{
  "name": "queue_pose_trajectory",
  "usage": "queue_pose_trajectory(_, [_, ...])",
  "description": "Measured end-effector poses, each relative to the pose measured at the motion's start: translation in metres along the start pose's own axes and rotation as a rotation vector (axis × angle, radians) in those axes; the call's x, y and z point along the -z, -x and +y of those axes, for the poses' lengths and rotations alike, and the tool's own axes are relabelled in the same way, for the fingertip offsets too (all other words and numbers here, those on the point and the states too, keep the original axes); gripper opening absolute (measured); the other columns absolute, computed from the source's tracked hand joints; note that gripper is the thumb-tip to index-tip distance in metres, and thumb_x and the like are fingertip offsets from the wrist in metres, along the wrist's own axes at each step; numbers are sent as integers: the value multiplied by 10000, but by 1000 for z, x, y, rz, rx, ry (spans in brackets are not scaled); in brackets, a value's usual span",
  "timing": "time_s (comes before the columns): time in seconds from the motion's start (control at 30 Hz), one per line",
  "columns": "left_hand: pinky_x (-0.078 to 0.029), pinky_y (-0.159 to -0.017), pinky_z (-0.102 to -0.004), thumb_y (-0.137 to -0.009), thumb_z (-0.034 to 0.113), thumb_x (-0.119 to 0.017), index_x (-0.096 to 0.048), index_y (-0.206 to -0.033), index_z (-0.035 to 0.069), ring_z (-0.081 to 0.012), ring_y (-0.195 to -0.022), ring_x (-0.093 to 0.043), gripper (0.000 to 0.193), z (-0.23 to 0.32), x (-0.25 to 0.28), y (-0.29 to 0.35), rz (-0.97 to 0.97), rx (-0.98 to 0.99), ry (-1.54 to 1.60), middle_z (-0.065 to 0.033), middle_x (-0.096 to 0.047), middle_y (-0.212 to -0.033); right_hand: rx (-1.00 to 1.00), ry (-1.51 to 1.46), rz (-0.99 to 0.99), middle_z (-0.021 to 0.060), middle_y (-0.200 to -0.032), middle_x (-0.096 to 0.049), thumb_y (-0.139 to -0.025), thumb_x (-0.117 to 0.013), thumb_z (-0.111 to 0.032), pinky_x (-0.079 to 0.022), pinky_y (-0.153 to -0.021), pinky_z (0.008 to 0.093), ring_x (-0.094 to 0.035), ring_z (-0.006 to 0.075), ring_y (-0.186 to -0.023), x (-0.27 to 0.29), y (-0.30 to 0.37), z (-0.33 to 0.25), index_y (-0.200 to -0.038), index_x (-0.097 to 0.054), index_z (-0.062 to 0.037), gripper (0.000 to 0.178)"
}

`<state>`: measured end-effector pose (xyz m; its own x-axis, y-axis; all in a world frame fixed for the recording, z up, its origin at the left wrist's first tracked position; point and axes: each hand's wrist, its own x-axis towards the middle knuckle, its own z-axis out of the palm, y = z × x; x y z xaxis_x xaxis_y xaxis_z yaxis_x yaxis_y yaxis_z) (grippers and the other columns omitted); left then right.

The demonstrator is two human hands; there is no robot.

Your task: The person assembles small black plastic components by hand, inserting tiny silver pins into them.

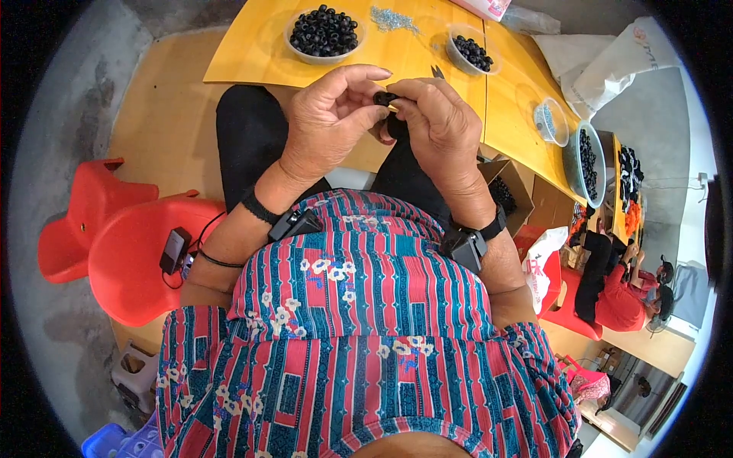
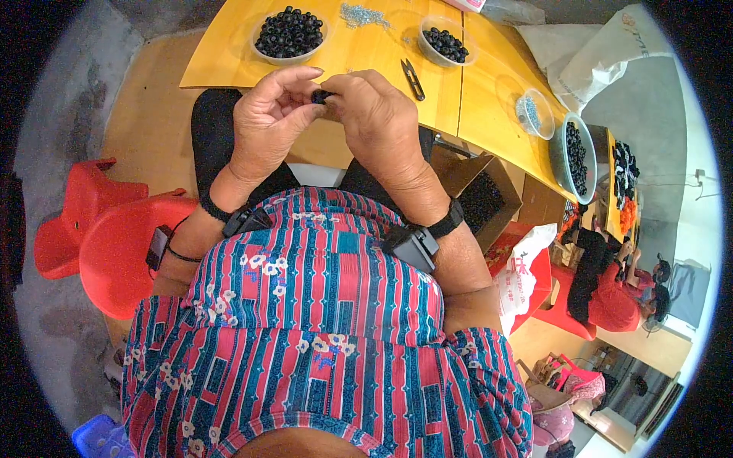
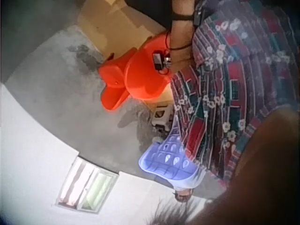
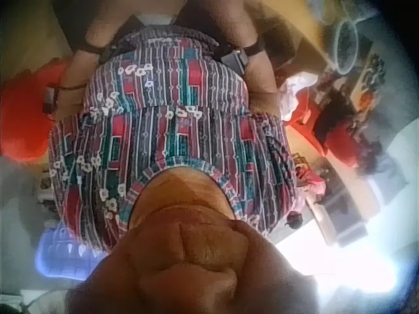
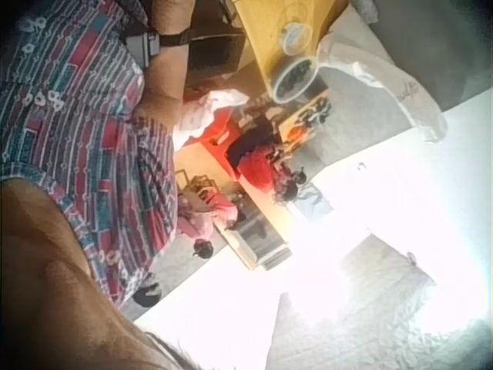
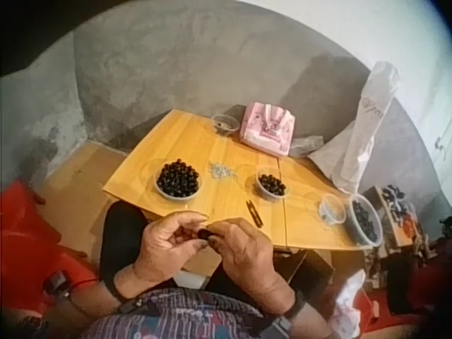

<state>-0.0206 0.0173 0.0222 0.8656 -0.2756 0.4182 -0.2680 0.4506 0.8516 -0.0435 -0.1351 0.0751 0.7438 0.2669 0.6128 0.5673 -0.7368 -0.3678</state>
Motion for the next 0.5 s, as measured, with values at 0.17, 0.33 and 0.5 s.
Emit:
queue_pose_trajectory(0.17, [-505,-801,-219,-775,-134,-602,-537,-1156,4,-86,-880,-568,411,1,-1,0,48,-34,-20,-33,-580,-964,137,122,53,106,-805,-609,-709,-654,-20,-515,-608,342,-622,272,-714,-7,1,2,-934,-604,-77,238])
queue_pose_trajectory(0.33, [-504,-790,-211,-776,-129,-604,-542,-1150,7,-85,-870,-574,402,2,-2,-1,51,-58,-21,-31,-585,-966,64,46,123,90,-780,-626,-757,-650,-16,-501,-579,272,-631,200,-651,-8,2,-2,-879,-638,-53,128])
queue_pose_trajectory(0.5, [-499,-786,-207,-771,-115,-620,-547,-1146,6,-80,-865,-578,401,1,2,-1,42,-91,-108,-30,-595,-952,-159,-162,3,93,-715,-612,-694,-693,-38,-509,-595,314,-624,255,-674,-1,0,-2,-851,-648,-63,165])
